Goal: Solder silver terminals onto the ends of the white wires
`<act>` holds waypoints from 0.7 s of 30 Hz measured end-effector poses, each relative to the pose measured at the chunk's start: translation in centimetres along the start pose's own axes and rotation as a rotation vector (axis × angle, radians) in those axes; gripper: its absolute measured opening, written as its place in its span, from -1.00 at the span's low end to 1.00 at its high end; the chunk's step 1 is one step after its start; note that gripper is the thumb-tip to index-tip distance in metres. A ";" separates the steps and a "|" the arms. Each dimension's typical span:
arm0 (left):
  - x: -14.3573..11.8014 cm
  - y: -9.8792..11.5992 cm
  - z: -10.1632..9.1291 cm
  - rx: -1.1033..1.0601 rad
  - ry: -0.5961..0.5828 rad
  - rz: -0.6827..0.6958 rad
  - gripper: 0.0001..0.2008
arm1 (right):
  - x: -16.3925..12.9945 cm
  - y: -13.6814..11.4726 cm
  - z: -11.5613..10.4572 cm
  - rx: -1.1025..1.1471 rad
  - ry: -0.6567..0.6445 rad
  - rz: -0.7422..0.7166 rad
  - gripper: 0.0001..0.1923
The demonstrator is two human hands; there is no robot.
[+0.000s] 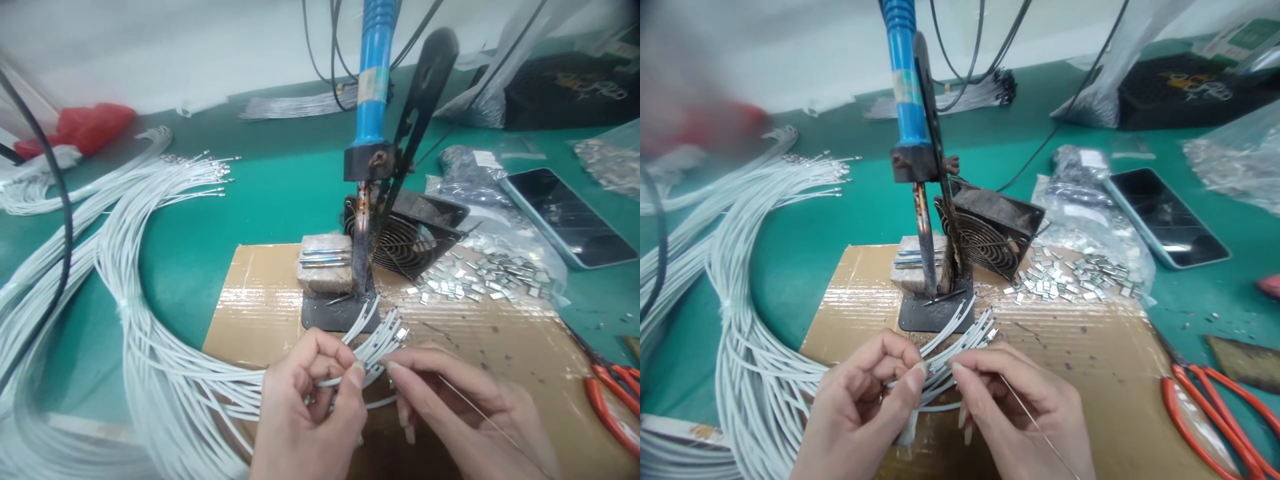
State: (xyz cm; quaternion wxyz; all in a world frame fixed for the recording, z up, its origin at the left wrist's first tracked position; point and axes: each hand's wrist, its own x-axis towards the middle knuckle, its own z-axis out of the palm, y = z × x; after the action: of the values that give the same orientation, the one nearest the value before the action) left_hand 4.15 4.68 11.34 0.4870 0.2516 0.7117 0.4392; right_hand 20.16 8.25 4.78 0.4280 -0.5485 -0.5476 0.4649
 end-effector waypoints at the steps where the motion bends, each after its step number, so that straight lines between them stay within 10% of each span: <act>1: 0.0 0.0 0.0 0.006 -0.002 0.000 -0.81 | -0.3 -0.2 0.2 0.030 -0.048 0.010 -0.60; 6: -0.1 0.1 -0.1 0.024 -0.038 -0.014 -0.80 | -0.9 -0.9 0.4 0.186 -0.277 0.050 -0.90; 21: -0.1 0.2 -0.1 0.018 -0.046 -0.003 -0.80 | -1.0 -0.8 0.1 0.168 -0.252 -0.018 -0.88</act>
State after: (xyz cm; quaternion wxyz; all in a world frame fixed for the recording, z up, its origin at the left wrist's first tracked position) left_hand 4.06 4.62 11.57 0.5018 0.2649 0.7045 0.4262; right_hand 19.91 7.25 5.58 0.4042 -0.4430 -0.5612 0.5705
